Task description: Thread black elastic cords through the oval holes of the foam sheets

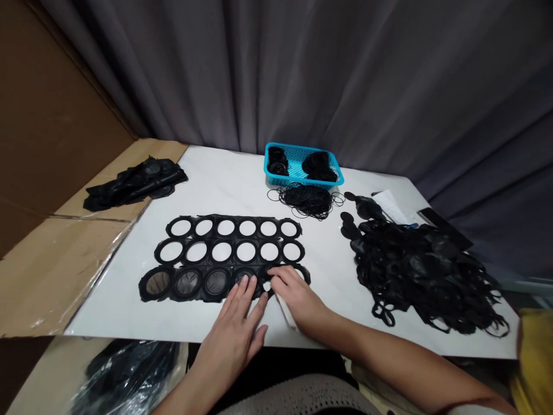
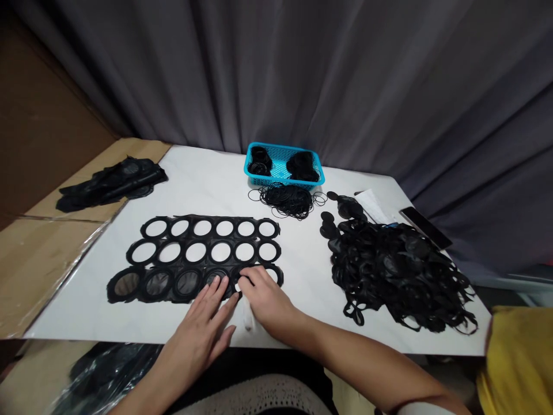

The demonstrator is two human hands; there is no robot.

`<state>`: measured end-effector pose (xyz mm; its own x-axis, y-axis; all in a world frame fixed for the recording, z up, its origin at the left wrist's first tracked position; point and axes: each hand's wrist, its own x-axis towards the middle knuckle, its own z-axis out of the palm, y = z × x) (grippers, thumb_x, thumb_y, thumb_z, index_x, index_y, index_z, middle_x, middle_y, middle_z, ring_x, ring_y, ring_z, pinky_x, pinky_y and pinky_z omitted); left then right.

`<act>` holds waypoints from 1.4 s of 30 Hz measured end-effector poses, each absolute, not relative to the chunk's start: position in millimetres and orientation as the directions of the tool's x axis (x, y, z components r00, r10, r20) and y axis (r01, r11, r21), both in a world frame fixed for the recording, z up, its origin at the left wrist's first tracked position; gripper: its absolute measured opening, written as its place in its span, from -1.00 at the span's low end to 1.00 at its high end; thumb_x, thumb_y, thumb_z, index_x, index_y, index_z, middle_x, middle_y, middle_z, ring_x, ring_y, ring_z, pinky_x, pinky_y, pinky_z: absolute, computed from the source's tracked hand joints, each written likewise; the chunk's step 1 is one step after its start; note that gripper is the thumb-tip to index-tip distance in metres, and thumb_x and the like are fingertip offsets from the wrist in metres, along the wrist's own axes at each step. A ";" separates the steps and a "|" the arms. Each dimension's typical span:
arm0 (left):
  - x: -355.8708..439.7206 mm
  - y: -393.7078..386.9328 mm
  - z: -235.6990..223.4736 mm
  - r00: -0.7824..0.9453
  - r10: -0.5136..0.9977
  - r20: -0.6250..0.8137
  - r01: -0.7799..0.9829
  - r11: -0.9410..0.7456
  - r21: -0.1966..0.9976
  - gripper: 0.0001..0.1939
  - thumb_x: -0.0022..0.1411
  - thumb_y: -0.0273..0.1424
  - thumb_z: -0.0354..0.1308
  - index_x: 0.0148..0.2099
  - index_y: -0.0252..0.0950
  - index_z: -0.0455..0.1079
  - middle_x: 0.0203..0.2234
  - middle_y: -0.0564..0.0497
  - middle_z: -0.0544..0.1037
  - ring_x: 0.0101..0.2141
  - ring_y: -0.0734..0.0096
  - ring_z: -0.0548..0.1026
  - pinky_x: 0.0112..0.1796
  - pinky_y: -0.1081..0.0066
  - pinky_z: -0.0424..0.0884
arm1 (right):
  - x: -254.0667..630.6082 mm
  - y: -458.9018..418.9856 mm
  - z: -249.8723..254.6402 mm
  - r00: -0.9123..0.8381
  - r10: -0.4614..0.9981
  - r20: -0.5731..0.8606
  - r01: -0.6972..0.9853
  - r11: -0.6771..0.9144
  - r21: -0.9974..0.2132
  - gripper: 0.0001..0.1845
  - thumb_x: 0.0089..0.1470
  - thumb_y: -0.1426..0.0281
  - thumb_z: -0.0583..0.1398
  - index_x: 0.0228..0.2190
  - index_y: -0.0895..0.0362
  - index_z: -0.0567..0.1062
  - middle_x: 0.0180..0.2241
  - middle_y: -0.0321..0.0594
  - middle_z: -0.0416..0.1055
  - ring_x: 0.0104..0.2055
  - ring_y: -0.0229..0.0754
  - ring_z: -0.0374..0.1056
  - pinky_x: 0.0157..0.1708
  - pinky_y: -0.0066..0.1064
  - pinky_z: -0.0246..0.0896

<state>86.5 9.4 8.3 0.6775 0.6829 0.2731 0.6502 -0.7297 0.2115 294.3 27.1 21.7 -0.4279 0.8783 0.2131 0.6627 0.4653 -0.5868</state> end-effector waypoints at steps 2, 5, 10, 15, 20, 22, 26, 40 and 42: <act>86.2 9.1 7.5 0.679 0.681 0.276 0.648 -0.732 0.210 -0.52 0.32 -0.42 0.09 0.27 -0.32 0.26 0.34 -0.31 0.15 0.30 -0.11 0.16 0.18 -0.06 0.27 | 297.2 32.8 25.3 -0.347 0.912 0.219 0.619 0.399 -0.677 -0.75 0.25 0.57 0.01 -0.18 0.08 0.43 -0.08 -0.07 0.42 -0.02 -0.03 0.32 -0.01 -0.17 0.32; 85.9 7.9 5.5 0.677 0.683 0.275 0.653 -0.729 0.206 -0.53 0.33 -0.41 0.09 0.27 -0.29 0.27 0.34 -0.28 0.14 0.30 -0.11 0.15 0.18 -0.05 0.26 | 311.8 43.1 34.9 -0.100 0.987 0.124 0.538 0.159 -0.828 -0.79 0.31 0.41 0.02 -0.18 0.08 0.45 -0.26 -0.17 0.46 -0.25 -0.11 0.37 -0.21 -0.27 0.35; 83.6 7.2 5.4 0.692 0.673 0.259 0.647 -0.739 0.191 -0.49 0.35 -0.37 0.10 0.30 -0.30 0.22 0.34 -0.29 0.14 0.31 -0.14 0.13 0.16 -0.07 0.30 | 349.7 55.1 47.9 0.246 0.969 0.032 0.381 -0.066 -0.922 -0.78 0.28 0.24 0.09 -0.33 0.10 0.41 -0.22 -0.13 0.50 -0.25 -0.11 0.37 -0.23 -0.31 0.26; 73.2 10.8 17.7 0.700 0.659 0.274 0.611 -0.752 0.248 -0.51 0.39 -0.38 0.06 0.32 -0.29 0.19 0.32 -0.21 0.22 0.30 0.03 0.18 0.18 -0.01 0.30 | 346.6 64.0 55.2 0.151 0.988 0.036 0.352 -0.019 -0.936 -0.78 0.29 0.23 0.09 -0.33 0.09 0.39 -0.14 -0.14 0.51 -0.23 -0.13 0.37 -0.21 -0.29 0.23; 55.9 10.6 20.7 0.625 0.692 0.361 0.673 -0.712 0.199 -0.57 0.40 -0.38 0.05 0.27 -0.36 0.26 0.23 -0.23 0.35 0.24 0.08 0.31 0.19 0.02 0.30 | 298.6 68.5 52.9 -0.165 0.978 0.130 0.443 0.192 -0.876 -0.84 0.32 0.35 0.06 -0.25 0.08 0.43 -0.19 -0.19 0.48 -0.20 -0.15 0.37 -0.17 -0.30 0.25; 49.7 8.0 15.9 0.616 0.696 0.370 0.692 -0.702 0.168 -0.57 0.41 -0.39 0.05 0.27 -0.38 0.26 0.23 -0.24 0.36 0.23 0.08 0.32 0.19 0.05 0.31 | 281.1 67.0 49.1 -0.337 0.924 0.181 0.433 0.323 -0.842 -0.84 0.32 0.40 0.04 -0.22 0.07 0.42 -0.16 -0.18 0.46 -0.13 -0.15 0.37 -0.12 -0.30 0.25; 42.2 2.0 6.6 0.637 0.686 0.353 0.694 -0.709 0.126 -0.58 0.42 -0.42 0.03 0.28 -0.37 0.26 0.27 -0.24 0.31 0.26 0.07 0.28 0.16 0.08 0.36 | 264.8 62.2 43.0 -0.528 0.837 0.145 0.387 0.389 -0.836 -0.85 0.31 0.46 0.06 -0.33 0.08 0.37 -0.15 -0.19 0.42 -0.08 -0.16 0.34 -0.07 -0.31 0.23; 40.0 0.2 3.4 0.626 0.687 0.369 0.685 -0.711 0.161 -0.59 0.41 -0.49 0.00 0.26 -0.34 0.29 0.28 -0.22 0.29 0.27 0.09 0.26 0.17 0.06 0.34 | 259.4 58.2 44.1 -0.516 0.856 0.028 0.436 0.291 -0.851 -0.83 0.23 0.48 0.16 -0.42 0.10 0.34 -0.08 -0.22 0.33 -0.03 -0.16 0.31 -0.01 -0.29 0.17; 39.9 0.5 3.6 0.629 0.685 0.367 0.685 -0.712 0.156 -0.59 0.41 -0.50 -0.01 0.26 -0.33 0.29 0.28 -0.23 0.29 0.27 0.09 0.26 0.16 0.05 0.34 | 258.7 57.8 43.9 -0.516 0.856 0.031 0.442 0.298 -0.846 -0.84 0.23 0.48 0.16 -0.41 0.10 0.33 -0.08 -0.22 0.32 -0.03 -0.15 0.31 -0.02 -0.29 0.17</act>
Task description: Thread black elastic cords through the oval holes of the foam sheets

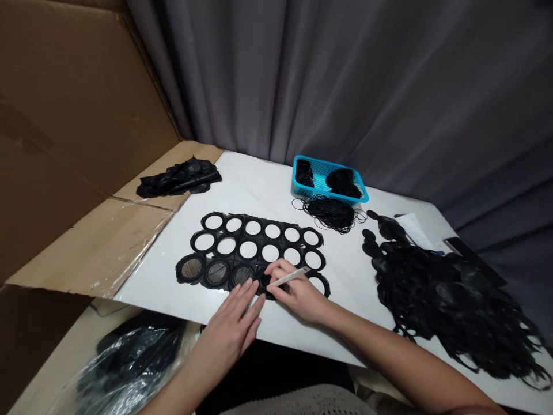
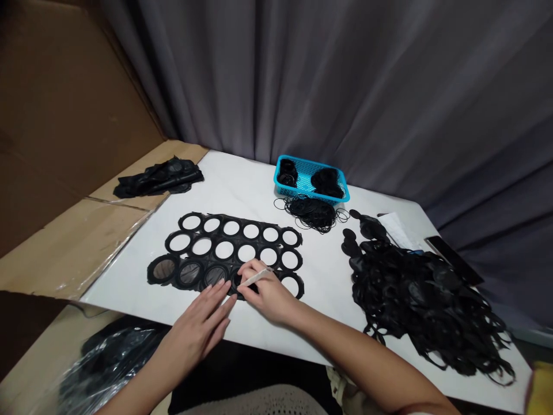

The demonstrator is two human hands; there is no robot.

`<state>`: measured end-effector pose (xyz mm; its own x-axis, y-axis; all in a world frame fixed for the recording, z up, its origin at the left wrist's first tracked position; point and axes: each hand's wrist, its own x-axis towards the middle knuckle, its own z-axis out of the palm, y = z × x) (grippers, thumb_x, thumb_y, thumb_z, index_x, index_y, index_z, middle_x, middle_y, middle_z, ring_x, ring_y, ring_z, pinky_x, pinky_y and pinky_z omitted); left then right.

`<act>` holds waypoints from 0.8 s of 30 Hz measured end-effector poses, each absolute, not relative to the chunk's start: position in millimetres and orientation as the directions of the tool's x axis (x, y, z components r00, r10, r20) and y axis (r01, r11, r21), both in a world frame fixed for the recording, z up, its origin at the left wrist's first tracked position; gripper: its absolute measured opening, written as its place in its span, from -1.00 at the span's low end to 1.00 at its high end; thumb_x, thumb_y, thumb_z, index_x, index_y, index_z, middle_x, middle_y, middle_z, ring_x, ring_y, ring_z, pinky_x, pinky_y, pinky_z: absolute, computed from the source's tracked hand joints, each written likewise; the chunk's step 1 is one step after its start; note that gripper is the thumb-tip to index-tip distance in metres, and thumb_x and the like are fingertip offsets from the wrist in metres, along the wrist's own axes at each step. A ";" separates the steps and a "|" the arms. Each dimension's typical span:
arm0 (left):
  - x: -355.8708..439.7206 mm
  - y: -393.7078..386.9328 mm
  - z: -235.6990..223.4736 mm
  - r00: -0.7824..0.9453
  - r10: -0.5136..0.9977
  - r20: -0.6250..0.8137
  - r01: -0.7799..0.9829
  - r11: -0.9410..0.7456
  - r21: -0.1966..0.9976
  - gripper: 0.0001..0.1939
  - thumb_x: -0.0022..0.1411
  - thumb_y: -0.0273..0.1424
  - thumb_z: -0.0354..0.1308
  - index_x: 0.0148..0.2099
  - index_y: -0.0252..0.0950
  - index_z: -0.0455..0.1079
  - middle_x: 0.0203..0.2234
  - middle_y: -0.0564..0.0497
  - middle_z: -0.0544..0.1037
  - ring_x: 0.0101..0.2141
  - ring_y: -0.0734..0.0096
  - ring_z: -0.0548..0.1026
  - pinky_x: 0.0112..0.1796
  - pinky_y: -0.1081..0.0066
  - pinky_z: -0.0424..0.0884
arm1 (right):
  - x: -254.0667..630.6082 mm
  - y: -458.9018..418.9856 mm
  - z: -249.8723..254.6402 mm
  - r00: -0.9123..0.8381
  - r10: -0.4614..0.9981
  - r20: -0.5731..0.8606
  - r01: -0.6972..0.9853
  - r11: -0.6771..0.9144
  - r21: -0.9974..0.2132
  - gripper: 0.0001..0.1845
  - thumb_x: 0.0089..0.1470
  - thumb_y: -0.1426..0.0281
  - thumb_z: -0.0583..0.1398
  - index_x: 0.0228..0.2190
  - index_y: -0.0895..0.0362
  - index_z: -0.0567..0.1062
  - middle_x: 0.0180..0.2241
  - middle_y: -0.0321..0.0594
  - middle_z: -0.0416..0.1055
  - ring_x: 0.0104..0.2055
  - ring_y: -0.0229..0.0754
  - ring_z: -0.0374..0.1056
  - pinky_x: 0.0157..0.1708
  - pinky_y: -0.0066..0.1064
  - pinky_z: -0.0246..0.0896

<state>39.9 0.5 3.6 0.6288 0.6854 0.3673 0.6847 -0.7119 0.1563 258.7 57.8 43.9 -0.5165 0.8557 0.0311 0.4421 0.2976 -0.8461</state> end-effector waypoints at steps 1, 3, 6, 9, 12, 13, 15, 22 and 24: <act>39.8 0.6 3.6 0.630 0.685 0.366 0.684 -0.713 0.158 -0.59 0.41 -0.50 -0.01 0.27 -0.33 0.28 0.27 -0.22 0.30 0.26 0.08 0.26 0.16 0.05 0.35 | 258.3 57.6 44.0 -0.517 0.855 0.032 0.445 0.301 -0.843 -0.84 0.23 0.48 0.16 -0.41 0.10 0.33 -0.08 -0.21 0.32 -0.03 -0.14 0.31 -0.02 -0.29 0.18; 39.6 0.7 3.8 0.629 0.686 0.366 0.681 -0.713 0.165 -0.57 0.40 -0.51 -0.01 0.28 -0.32 0.27 0.27 -0.22 0.30 0.26 0.08 0.27 0.16 0.04 0.35 | 257.5 57.0 44.1 -0.519 0.854 0.036 0.448 0.308 -0.839 -0.84 0.23 0.48 0.15 -0.41 0.10 0.33 -0.08 -0.20 0.32 -0.03 -0.14 0.31 -0.02 -0.28 0.18; 39.5 0.8 4.1 0.625 0.688 0.368 0.680 -0.712 0.176 -0.56 0.40 -0.51 -0.01 0.28 -0.31 0.27 0.27 -0.21 0.30 0.26 0.09 0.27 0.16 0.06 0.35 | 256.5 55.6 44.0 -0.516 0.856 0.047 0.450 0.317 -0.835 -0.85 0.23 0.49 0.16 -0.40 0.10 0.34 -0.08 -0.20 0.31 -0.02 -0.14 0.30 -0.02 -0.29 0.20; 39.4 0.5 4.2 0.630 0.687 0.363 0.682 -0.713 0.165 -0.57 0.39 -0.52 -0.01 0.27 -0.33 0.28 0.27 -0.23 0.30 0.26 0.09 0.28 0.16 0.05 0.35 | 256.1 54.7 44.1 -0.506 0.860 0.057 0.452 0.321 -0.832 -0.85 0.23 0.49 0.16 -0.40 0.10 0.34 -0.09 -0.20 0.31 -0.02 -0.14 0.30 -0.02 -0.28 0.21; 39.3 -0.1 4.3 0.632 0.685 0.363 0.684 -0.713 0.154 -0.59 0.40 -0.52 -0.01 0.26 -0.33 0.29 0.27 -0.23 0.29 0.26 0.08 0.27 0.16 0.05 0.36 | 256.0 55.2 45.0 -0.501 0.863 0.063 0.462 0.329 -0.823 -0.85 0.23 0.49 0.15 -0.40 0.10 0.35 -0.09 -0.20 0.32 -0.02 -0.15 0.31 0.00 -0.27 0.23; 39.3 -0.3 4.5 0.631 0.684 0.366 0.683 -0.714 0.155 -0.59 0.39 -0.52 -0.01 0.25 -0.32 0.29 0.27 -0.23 0.29 0.26 0.09 0.27 0.16 0.05 0.35 | 255.7 55.1 45.1 -0.500 0.863 0.067 0.470 0.335 -0.816 -0.85 0.23 0.49 0.15 -0.40 0.10 0.35 -0.10 -0.20 0.31 -0.02 -0.15 0.31 0.00 -0.27 0.24; 39.3 -0.6 5.1 0.629 0.686 0.365 0.682 -0.712 0.163 -0.58 0.39 -0.52 -0.02 0.26 -0.32 0.29 0.28 -0.22 0.28 0.27 0.09 0.26 0.17 0.06 0.35 | 254.1 53.2 44.0 -0.499 0.862 0.085 0.493 0.364 -0.790 -0.86 0.24 0.49 0.14 -0.39 0.10 0.35 -0.10 -0.19 0.32 -0.01 -0.14 0.31 0.01 -0.25 0.27; 40.8 0.1 5.5 0.616 0.709 0.345 0.710 -0.689 0.148 -0.56 0.34 -0.56 0.01 0.24 -0.32 0.31 0.29 -0.31 0.25 0.29 -0.09 0.20 0.13 -0.05 0.35 | 244.2 34.0 23.2 -0.555 0.783 0.282 0.600 0.611 -0.516 -0.80 0.23 0.57 0.04 -0.24 0.12 0.42 -0.01 0.02 0.36 0.05 0.02 0.27 0.01 -0.11 0.33; 41.2 0.5 4.4 0.619 0.700 0.356 0.704 -0.695 0.145 -0.57 0.32 -0.57 0.00 0.21 -0.33 0.34 0.27 -0.32 0.27 0.28 -0.10 0.22 0.12 -0.05 0.36 | 247.9 38.0 19.4 -0.528 0.791 0.308 0.595 0.604 -0.530 -0.76 0.21 0.59 0.03 -0.20 0.11 0.43 0.00 0.01 0.39 0.05 0.03 0.29 0.02 -0.12 0.33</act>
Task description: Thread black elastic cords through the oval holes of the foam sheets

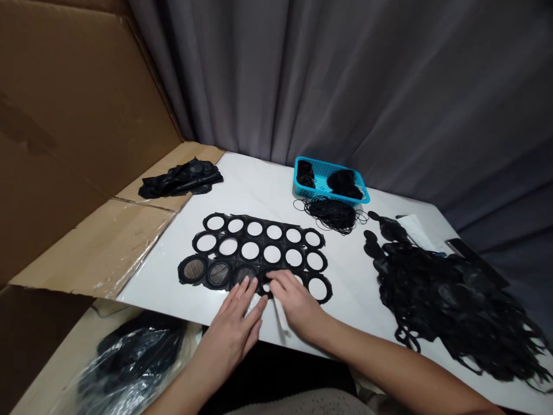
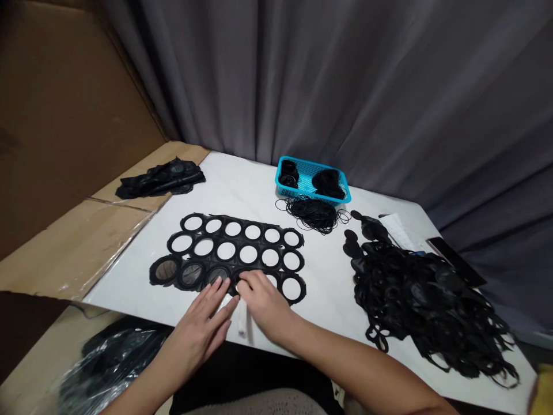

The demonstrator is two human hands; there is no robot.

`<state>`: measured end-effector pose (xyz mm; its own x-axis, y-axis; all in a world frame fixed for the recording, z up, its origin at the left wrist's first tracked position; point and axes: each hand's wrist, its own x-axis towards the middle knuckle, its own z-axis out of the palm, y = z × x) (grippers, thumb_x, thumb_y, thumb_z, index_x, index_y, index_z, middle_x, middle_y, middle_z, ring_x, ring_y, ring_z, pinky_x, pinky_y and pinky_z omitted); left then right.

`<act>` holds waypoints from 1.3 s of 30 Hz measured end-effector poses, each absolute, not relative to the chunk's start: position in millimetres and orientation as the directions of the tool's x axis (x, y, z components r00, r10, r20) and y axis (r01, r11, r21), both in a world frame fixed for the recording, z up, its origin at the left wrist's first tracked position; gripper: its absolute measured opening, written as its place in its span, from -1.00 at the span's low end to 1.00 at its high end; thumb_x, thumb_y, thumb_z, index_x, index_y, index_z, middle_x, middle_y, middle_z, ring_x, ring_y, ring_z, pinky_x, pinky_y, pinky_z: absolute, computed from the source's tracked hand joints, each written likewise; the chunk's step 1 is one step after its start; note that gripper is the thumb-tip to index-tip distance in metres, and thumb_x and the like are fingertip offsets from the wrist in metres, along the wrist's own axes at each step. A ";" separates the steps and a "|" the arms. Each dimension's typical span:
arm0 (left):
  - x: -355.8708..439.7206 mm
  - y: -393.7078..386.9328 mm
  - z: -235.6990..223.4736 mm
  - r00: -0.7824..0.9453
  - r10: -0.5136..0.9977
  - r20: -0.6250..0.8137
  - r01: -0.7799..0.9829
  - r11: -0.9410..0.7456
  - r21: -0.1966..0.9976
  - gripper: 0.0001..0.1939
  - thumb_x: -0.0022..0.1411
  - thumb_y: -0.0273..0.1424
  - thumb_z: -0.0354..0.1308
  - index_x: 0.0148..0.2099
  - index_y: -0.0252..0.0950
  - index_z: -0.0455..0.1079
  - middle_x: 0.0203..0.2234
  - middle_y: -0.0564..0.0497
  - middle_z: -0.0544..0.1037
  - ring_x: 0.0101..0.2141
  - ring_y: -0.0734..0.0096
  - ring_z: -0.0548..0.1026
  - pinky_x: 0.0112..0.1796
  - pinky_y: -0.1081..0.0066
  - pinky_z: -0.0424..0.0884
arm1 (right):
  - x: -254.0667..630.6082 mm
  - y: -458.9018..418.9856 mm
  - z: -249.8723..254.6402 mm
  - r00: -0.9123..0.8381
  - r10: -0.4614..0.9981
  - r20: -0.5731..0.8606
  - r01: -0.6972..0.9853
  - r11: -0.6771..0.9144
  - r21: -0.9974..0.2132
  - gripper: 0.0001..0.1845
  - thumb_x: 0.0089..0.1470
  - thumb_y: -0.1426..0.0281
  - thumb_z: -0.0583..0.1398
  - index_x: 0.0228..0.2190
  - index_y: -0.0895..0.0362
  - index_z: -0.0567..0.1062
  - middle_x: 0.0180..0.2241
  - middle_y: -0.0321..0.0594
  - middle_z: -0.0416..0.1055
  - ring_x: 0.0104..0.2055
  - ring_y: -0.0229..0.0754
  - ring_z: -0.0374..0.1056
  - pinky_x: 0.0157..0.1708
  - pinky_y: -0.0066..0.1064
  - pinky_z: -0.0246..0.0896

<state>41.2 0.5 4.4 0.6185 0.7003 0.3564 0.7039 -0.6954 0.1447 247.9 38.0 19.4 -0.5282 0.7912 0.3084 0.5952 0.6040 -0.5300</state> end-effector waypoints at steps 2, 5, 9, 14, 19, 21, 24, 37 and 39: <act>41.5 0.6 3.8 0.615 0.700 0.363 0.702 -0.696 0.152 -0.58 0.32 -0.58 0.00 0.19 -0.33 0.35 0.26 -0.32 0.29 0.27 -0.11 0.22 0.12 -0.04 0.36 | 257.6 50.0 20.5 -0.411 0.852 0.325 0.596 0.521 -0.611 -0.75 0.23 0.56 0.01 -0.16 0.11 0.42 -0.09 -0.05 0.44 -0.04 -0.01 0.35 -0.05 -0.16 0.35; 42.2 0.3 5.1 0.612 0.705 0.358 0.702 -0.693 0.166 -0.58 0.32 -0.56 0.02 0.20 -0.34 0.34 0.25 -0.31 0.30 0.27 -0.10 0.23 0.13 -0.03 0.35 | 277.8 75.2 31.4 -0.149 0.955 0.258 0.607 0.294 -0.738 -0.79 0.30 0.43 -0.01 -0.19 0.10 0.43 -0.25 -0.16 0.47 -0.27 -0.11 0.38 -0.23 -0.26 0.33; 40.9 -0.9 11.4 0.624 0.704 0.339 0.694 -0.698 0.174 -0.60 0.34 -0.52 0.04 0.21 -0.32 0.33 0.27 -0.28 0.29 0.26 -0.07 0.24 0.13 -0.03 0.36 | 285.3 100.9 50.5 -0.058 0.976 0.212 0.598 0.203 -0.775 -0.80 0.31 0.37 0.01 -0.25 0.11 0.42 -0.23 -0.17 0.49 -0.36 -0.15 0.32 -0.28 -0.30 0.25; 24.8 -3.1 15.3 0.513 0.753 0.412 0.738 -0.632 0.237 -0.57 0.41 -0.44 0.02 0.28 -0.32 0.23 0.25 -0.23 0.33 0.26 0.06 0.28 0.17 0.00 0.33 | 239.8 101.2 49.4 -0.342 0.898 0.276 0.505 0.423 -0.753 -0.82 0.32 0.43 0.00 -0.21 0.10 0.41 -0.21 -0.17 0.44 -0.20 -0.14 0.36 -0.14 -0.30 0.27; 3.8 -6.0 5.6 0.463 0.778 0.425 0.783 -0.583 0.215 -0.58 0.41 -0.42 0.04 0.28 -0.30 0.25 0.21 -0.22 0.38 0.21 0.08 0.34 0.15 0.05 0.36 | 207.7 78.9 37.6 -0.612 0.758 0.227 0.349 0.516 -0.782 -0.86 0.31 0.48 0.02 -0.25 0.09 0.36 -0.10 -0.11 0.36 0.00 -0.13 0.31 0.02 -0.26 0.24; -0.4 -6.9 1.8 0.489 0.770 0.410 0.775 -0.599 0.202 -0.58 0.42 -0.43 0.05 0.28 -0.31 0.26 0.22 -0.22 0.36 0.23 0.07 0.32 0.16 0.06 0.35 | 207.7 74.2 39.3 -0.617 0.771 0.158 0.362 0.456 -0.813 -0.86 0.28 0.48 0.07 -0.35 0.09 0.34 -0.06 -0.13 0.32 0.02 -0.14 0.30 0.04 -0.26 0.23; -2.4 -7.0 -1.0 0.502 0.766 0.403 0.769 -0.608 0.199 -0.60 0.41 -0.44 0.05 0.26 -0.31 0.28 0.23 -0.22 0.35 0.25 0.07 0.30 0.17 0.05 0.34 | 210.8 73.8 45.0 -0.618 0.781 0.089 0.373 0.391 -0.842 -0.84 0.25 0.49 0.12 -0.41 0.10 0.33 -0.03 -0.16 0.29 0.03 -0.15 0.30 0.07 -0.26 0.19; -2.1 -5.5 1.3 0.495 0.772 0.399 0.763 -0.606 0.225 -0.61 0.40 -0.49 0.03 0.24 -0.27 0.31 0.22 -0.21 0.37 0.24 0.07 0.31 0.17 0.03 0.33 | 209.2 74.4 47.2 -0.617 0.785 0.055 0.404 0.376 -0.834 -0.88 0.22 0.50 0.14 -0.37 0.09 0.37 -0.04 -0.16 0.26 0.06 -0.12 0.28 0.06 -0.22 0.22; -1.8 -5.2 1.8 0.497 0.777 0.386 0.762 -0.604 0.233 -0.60 0.39 -0.50 0.03 0.24 -0.27 0.31 0.22 -0.20 0.37 0.25 0.07 0.29 0.18 0.01 0.32 | 210.0 74.0 47.9 -0.617 0.785 0.058 0.409 0.383 -0.828 -0.88 0.23 0.49 0.14 -0.37 0.09 0.36 -0.03 -0.16 0.26 0.06 -0.12 0.28 0.06 -0.22 0.23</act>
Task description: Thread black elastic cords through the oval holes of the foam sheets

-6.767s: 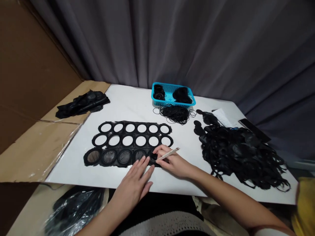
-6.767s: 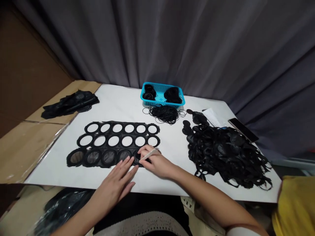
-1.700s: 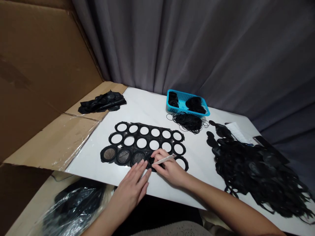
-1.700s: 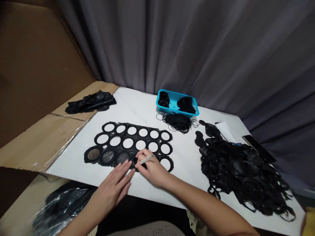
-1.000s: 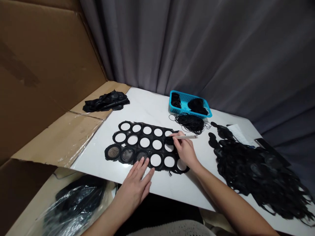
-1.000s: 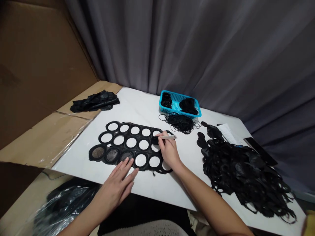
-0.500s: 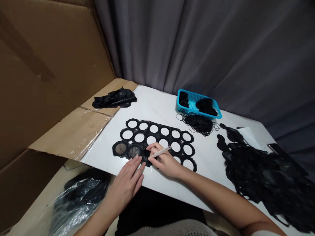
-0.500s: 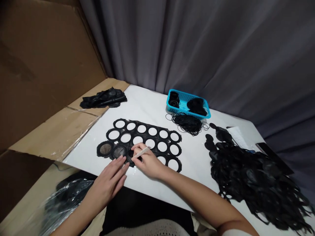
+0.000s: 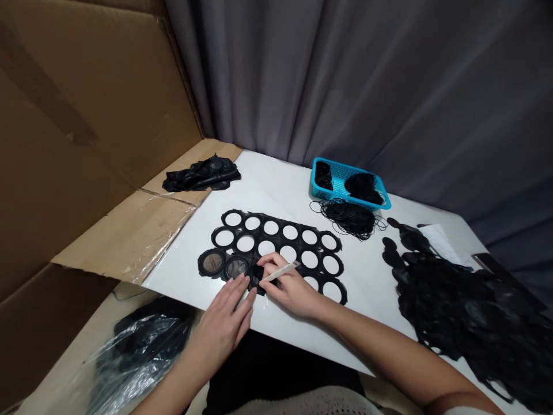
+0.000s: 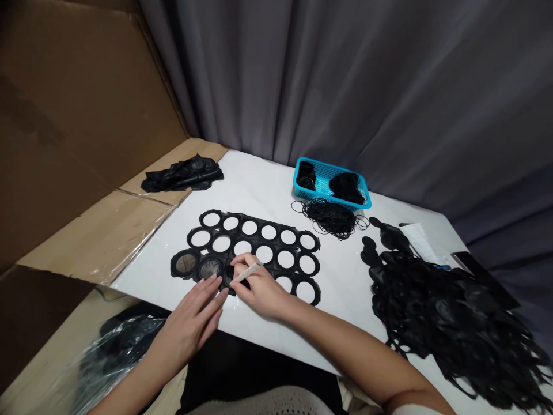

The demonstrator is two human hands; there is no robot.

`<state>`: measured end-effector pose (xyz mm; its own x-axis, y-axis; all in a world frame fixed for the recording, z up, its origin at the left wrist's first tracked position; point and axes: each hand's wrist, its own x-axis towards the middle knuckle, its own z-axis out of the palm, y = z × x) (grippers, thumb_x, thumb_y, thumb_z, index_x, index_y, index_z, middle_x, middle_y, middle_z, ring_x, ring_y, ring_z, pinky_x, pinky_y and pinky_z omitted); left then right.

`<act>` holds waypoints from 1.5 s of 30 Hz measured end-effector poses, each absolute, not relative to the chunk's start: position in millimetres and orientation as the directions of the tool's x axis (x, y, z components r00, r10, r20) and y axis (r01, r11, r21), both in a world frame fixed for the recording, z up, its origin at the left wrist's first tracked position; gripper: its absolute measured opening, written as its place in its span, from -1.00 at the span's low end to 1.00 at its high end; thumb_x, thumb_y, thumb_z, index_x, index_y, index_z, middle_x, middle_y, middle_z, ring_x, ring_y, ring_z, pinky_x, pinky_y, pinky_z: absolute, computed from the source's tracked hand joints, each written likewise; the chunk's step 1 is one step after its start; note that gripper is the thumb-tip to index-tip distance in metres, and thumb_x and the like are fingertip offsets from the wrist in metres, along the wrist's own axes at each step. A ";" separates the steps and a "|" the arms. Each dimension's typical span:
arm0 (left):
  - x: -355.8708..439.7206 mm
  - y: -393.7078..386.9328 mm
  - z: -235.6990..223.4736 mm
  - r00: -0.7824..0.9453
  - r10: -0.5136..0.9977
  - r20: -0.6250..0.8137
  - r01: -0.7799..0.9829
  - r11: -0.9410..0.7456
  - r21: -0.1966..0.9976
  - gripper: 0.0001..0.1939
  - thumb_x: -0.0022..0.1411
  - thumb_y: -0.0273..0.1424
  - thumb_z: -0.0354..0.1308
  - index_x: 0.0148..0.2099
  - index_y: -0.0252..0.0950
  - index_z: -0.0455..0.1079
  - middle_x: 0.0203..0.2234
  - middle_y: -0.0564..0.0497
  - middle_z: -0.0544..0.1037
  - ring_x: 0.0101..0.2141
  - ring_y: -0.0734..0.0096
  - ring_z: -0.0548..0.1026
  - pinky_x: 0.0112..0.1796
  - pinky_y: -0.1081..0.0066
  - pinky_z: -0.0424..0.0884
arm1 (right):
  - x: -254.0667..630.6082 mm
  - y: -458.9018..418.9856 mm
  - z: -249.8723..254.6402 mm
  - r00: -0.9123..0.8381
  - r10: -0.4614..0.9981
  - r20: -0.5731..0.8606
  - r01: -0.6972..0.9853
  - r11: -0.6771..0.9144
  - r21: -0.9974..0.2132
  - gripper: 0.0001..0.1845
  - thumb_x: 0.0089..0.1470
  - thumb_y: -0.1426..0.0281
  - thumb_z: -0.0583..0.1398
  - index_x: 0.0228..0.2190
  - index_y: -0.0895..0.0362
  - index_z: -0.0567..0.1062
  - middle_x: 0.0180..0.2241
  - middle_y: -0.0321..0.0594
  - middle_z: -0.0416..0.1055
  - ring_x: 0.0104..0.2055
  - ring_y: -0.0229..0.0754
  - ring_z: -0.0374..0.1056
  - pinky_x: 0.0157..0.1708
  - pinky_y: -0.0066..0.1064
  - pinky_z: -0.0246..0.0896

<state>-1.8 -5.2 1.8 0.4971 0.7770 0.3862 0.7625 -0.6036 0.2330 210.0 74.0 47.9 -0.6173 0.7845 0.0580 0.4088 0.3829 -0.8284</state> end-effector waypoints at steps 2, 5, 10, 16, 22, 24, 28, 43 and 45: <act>-1.7 -4.5 2.5 0.507 0.776 0.376 0.761 -0.608 0.228 -0.60 0.39 -0.53 0.02 0.23 -0.29 0.31 0.21 -0.22 0.38 0.26 0.06 0.28 0.19 0.00 0.31 | 209.1 70.8 45.8 -0.621 0.780 0.079 0.417 0.414 -0.809 -0.89 0.24 0.48 0.13 -0.35 0.09 0.37 -0.02 -0.14 0.27 0.07 -0.11 0.28 0.08 -0.21 0.24; -2.2 -2.5 2.5 0.531 0.762 0.369 0.753 -0.625 0.206 -0.61 0.37 -0.54 0.02 0.22 -0.32 0.32 0.19 -0.23 0.40 0.26 0.03 0.27 0.17 -0.01 0.33 | 204.1 62.7 36.4 -0.660 0.738 0.139 0.447 0.535 -0.717 -0.91 0.24 0.50 0.11 -0.29 0.09 0.39 0.04 -0.06 0.28 0.12 -0.02 0.22 0.10 -0.12 0.24; -3.9 0.2 -0.9 0.531 0.745 0.405 0.732 -0.643 0.223 -0.61 0.35 -0.55 0.04 0.19 -0.29 0.34 0.14 -0.22 0.45 0.24 0.02 0.29 0.15 0.01 0.36 | 206.1 74.7 27.8 -0.569 0.800 0.189 0.516 0.527 -0.675 -0.75 0.23 0.59 0.01 -0.20 0.07 0.41 -0.01 -0.04 0.38 0.06 0.01 0.28 0.00 -0.13 0.28; -4.3 -2.6 -0.4 0.530 0.747 0.401 0.729 -0.643 0.236 -0.61 0.36 -0.53 0.04 0.21 -0.29 0.32 0.18 -0.22 0.41 0.26 0.02 0.27 0.16 -0.02 0.34 | 225.4 123.7 54.1 -0.222 0.944 0.244 0.555 0.328 -0.764 -0.80 0.32 0.41 0.00 -0.23 0.11 0.41 -0.33 -0.22 0.43 -0.38 -0.17 0.30 -0.23 -0.30 0.24; -15.3 -5.5 5.4 0.424 0.794 0.436 0.794 -0.557 0.242 -0.60 0.39 -0.47 0.06 0.24 -0.31 0.28 0.19 -0.22 0.38 0.23 0.06 0.32 0.17 0.05 0.35 | 179.6 112.7 43.9 -0.576 0.758 0.304 0.363 0.571 -0.736 -0.78 0.33 0.46 -0.04 -0.16 0.09 0.38 -0.18 -0.14 0.41 -0.10 -0.11 0.34 -0.05 -0.27 0.27; -21.8 -6.8 5.2 0.374 0.805 0.460 0.829 -0.512 0.223 -0.60 0.39 -0.46 0.06 0.25 -0.31 0.27 0.17 -0.23 0.40 0.21 0.05 0.35 0.15 0.05 0.36 | 167.8 104.5 39.1 -0.677 0.678 0.284 0.308 0.613 -0.728 -0.81 0.32 0.48 -0.02 -0.20 0.09 0.37 -0.14 -0.11 0.39 -0.04 -0.09 0.31 0.00 -0.23 0.25; -31.2 -9.5 2.9 0.404 0.795 0.452 0.831 -0.526 0.182 -0.60 0.40 -0.48 0.05 0.25 -0.32 0.27 0.17 -0.25 0.39 0.20 0.05 0.35 0.15 0.06 0.37 | 163.6 95.6 40.4 -0.707 0.686 0.171 0.304 0.514 -0.802 -0.86 0.30 0.45 0.07 -0.35 0.09 0.35 -0.08 -0.15 0.33 -0.04 -0.14 0.30 0.02 -0.26 0.22; -31.9 -9.2 3.7 0.415 0.784 0.461 0.826 -0.538 0.170 -0.63 0.39 -0.53 0.03 0.21 -0.36 0.31 0.14 -0.26 0.44 0.20 0.05 0.36 0.13 0.07 0.39 | 160.8 91.9 41.1 -0.679 0.727 0.102 0.325 0.421 -0.847 -0.85 0.24 0.47 0.17 -0.41 0.10 0.34 -0.03 -0.18 0.28 0.01 -0.15 0.26 0.05 -0.26 0.14; -31.9 -9.2 4.5 0.417 0.784 0.460 0.827 -0.537 0.166 -0.64 0.39 -0.53 0.03 0.20 -0.36 0.32 0.13 -0.26 0.44 0.19 0.05 0.37 0.13 0.08 0.40 | 161.0 92.1 41.5 -0.682 0.725 0.099 0.321 0.418 -0.850 -0.84 0.24 0.46 0.16 -0.41 0.10 0.34 -0.03 -0.18 0.28 0.02 -0.14 0.26 0.04 -0.26 0.14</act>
<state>-31.9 -9.2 4.5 0.4172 0.7841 0.4595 0.8268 -0.5374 0.1663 161.0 92.1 41.5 -0.6817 0.7249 0.0985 0.3212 0.4176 -0.8500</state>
